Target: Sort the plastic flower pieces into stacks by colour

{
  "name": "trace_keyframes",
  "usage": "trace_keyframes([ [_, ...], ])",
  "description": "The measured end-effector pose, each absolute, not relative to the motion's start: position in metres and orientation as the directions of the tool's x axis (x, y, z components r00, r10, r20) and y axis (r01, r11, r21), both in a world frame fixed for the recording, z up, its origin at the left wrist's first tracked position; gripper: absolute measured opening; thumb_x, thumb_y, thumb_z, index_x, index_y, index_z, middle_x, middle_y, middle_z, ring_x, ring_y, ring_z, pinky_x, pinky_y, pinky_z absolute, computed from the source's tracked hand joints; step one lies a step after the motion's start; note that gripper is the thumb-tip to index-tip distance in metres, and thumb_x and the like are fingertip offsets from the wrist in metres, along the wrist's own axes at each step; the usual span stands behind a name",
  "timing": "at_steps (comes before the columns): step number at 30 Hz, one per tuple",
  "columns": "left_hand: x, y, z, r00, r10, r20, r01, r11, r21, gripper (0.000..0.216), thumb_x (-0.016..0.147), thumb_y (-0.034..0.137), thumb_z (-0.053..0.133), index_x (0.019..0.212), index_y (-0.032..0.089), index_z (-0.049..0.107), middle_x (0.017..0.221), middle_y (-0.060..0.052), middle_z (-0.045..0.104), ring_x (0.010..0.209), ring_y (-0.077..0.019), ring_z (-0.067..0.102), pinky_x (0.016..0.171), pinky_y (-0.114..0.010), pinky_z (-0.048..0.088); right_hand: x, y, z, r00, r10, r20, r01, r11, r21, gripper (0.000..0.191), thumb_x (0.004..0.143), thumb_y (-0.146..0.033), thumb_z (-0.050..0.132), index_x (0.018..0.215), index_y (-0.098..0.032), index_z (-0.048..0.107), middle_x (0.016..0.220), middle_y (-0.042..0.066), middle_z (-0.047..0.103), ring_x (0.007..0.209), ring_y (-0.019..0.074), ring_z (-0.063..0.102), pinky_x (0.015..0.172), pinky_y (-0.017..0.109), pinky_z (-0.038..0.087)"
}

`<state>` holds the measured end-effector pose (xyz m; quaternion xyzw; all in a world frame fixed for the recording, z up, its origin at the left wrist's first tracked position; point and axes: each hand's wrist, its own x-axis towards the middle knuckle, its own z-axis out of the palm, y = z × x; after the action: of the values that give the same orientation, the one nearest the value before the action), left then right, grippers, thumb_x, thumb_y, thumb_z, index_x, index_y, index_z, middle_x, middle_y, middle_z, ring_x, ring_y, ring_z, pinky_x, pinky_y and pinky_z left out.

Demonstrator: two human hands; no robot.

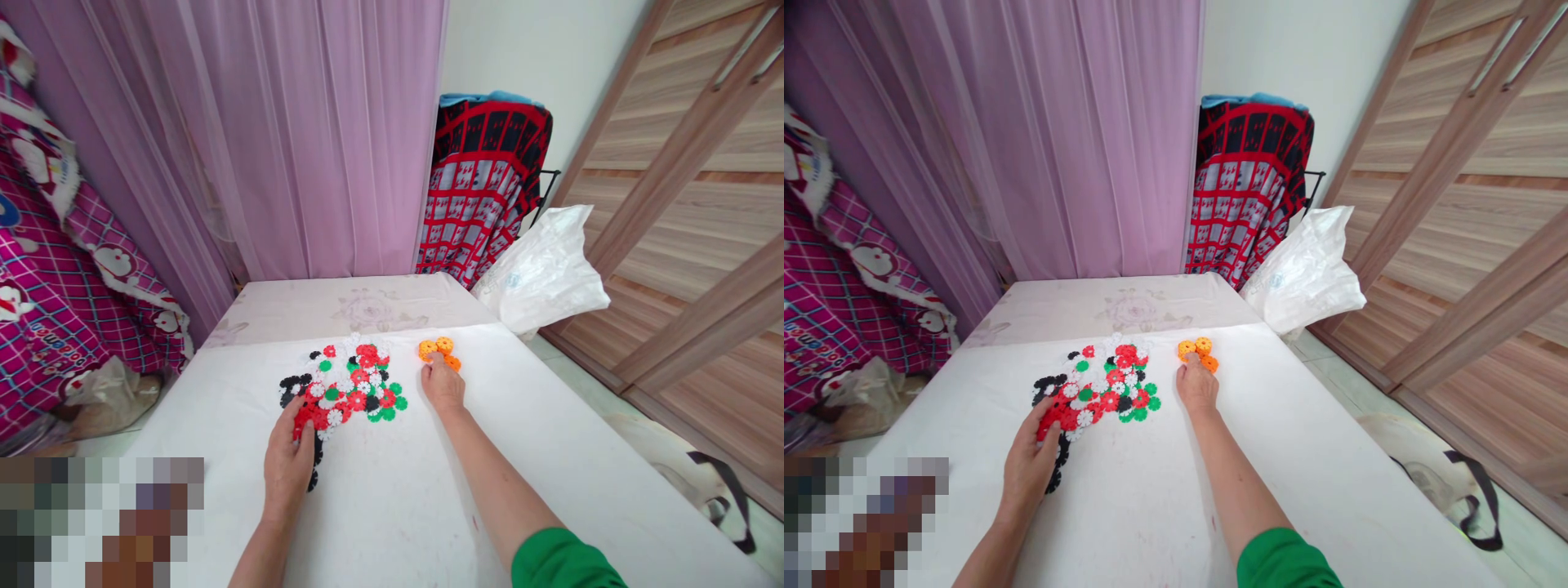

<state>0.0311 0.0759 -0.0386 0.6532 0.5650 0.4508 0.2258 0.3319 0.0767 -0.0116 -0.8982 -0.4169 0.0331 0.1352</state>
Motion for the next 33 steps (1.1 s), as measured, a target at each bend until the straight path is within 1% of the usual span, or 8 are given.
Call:
trace_keyframes([
  [6,0.031,0.075,-0.038,-0.044,0.946,0.321,0.533,-0.250,0.808,0.042,0.085,0.034,0.050,0.126,0.026,0.059,0.132,-0.006,0.062,0.126,-0.0237,0.054,0.109,-0.041,0.041,0.333,0.079,-0.012,0.649,0.758,0.066,0.746,-0.618,-0.248,0.040,0.094,-0.031,0.044,0.133,-0.023,0.050,0.090,0.007,0.071,0.083,0.0183,0.067,0.072,0.027,0.044],
  [12,0.031,0.075,-0.037,-0.044,0.951,0.307,0.530,-0.239,0.814,0.043,0.086,0.035,0.049,0.127,0.025,0.058,0.135,-0.006,0.060,0.128,-0.0239,0.053,0.110,-0.041,0.040,0.330,0.071,-0.014,0.633,0.768,0.099,0.758,-0.590,-0.278,0.031,0.093,-0.026,0.043,0.120,-0.022,0.057,0.090,0.006,0.071,0.082,0.0177,0.065,0.069,0.026,0.041],
  [16,0.032,0.075,-0.036,-0.057,0.956,0.290,0.529,-0.217,0.820,0.043,0.086,0.036,0.049,0.126,0.024,0.058,0.135,-0.007,0.060,0.128,-0.0244,0.053,0.110,-0.042,0.040,0.321,0.049,-0.020,0.520,0.837,0.171,0.835,-0.456,-0.307,0.022,0.090,-0.019,0.044,0.100,-0.022,0.064,0.094,0.003,0.070,0.087,0.0154,0.062,0.073,0.024,0.038],
  [21,0.033,0.074,-0.034,-0.084,0.961,0.265,0.507,-0.188,0.841,0.043,0.085,0.034,0.049,0.127,0.024,0.058,0.136,-0.006,0.059,0.128,-0.0234,0.053,0.110,-0.040,0.040,0.306,0.020,-0.024,0.392,0.894,0.217,0.897,-0.320,-0.304,0.021,0.087,-0.015,0.047,0.092,-0.020,0.066,0.092,0.003,0.067,0.087,0.0154,0.059,0.078,0.024,0.038],
  [24,0.033,0.074,-0.037,-0.110,0.959,0.262,0.457,-0.185,0.870,0.042,0.086,0.032,0.049,0.127,0.024,0.058,0.135,-0.006,0.060,0.127,-0.0222,0.053,0.111,-0.040,0.040,0.297,0.014,-0.025,0.338,0.905,0.258,0.917,-0.255,-0.306,0.023,0.089,-0.019,0.048,0.102,-0.020,0.067,0.100,0.005,0.067,0.095,0.0180,0.058,0.085,0.026,0.039],
  [27,0.035,0.077,-0.043,-0.106,0.947,0.303,0.441,-0.229,0.868,0.042,0.088,0.031,0.048,0.128,0.024,0.056,0.135,-0.006,0.059,0.127,-0.0222,0.053,0.110,-0.042,0.040,0.286,0.015,-0.027,0.268,0.913,0.307,0.941,-0.181,-0.285,0.032,0.091,-0.025,0.050,0.119,-0.019,0.063,0.119,0.009,0.065,0.109,0.0220,0.056,0.093,0.032,0.039],
  [29,0.037,0.080,-0.048,-0.042,0.929,0.368,0.478,-0.304,0.824,0.044,0.088,0.034,0.049,0.130,0.023,0.054,0.140,-0.009,0.055,0.131,-0.0238,0.050,0.112,-0.044,0.038,0.277,0.018,-0.028,0.221,0.926,0.305,0.954,-0.140,-0.267,0.037,0.092,-0.028,0.049,0.126,-0.017,0.059,0.129,0.011,0.061,0.118,0.0245,0.053,0.098,0.036,0.038],
  [33,0.043,0.083,-0.054,0.201,0.860,0.469,0.582,-0.490,0.649,0.056,0.085,0.040,0.056,0.137,0.020,0.049,0.152,-0.014,0.040,0.140,-0.0287,0.037,0.113,-0.050,0.035,0.259,0.028,-0.031,0.142,0.950,0.280,0.963,-0.067,-0.259,0.040,0.094,-0.028,0.045,0.130,-0.016,0.058,0.139,0.011,0.056,0.129,0.0281,0.048,0.105,0.045,0.035],
])
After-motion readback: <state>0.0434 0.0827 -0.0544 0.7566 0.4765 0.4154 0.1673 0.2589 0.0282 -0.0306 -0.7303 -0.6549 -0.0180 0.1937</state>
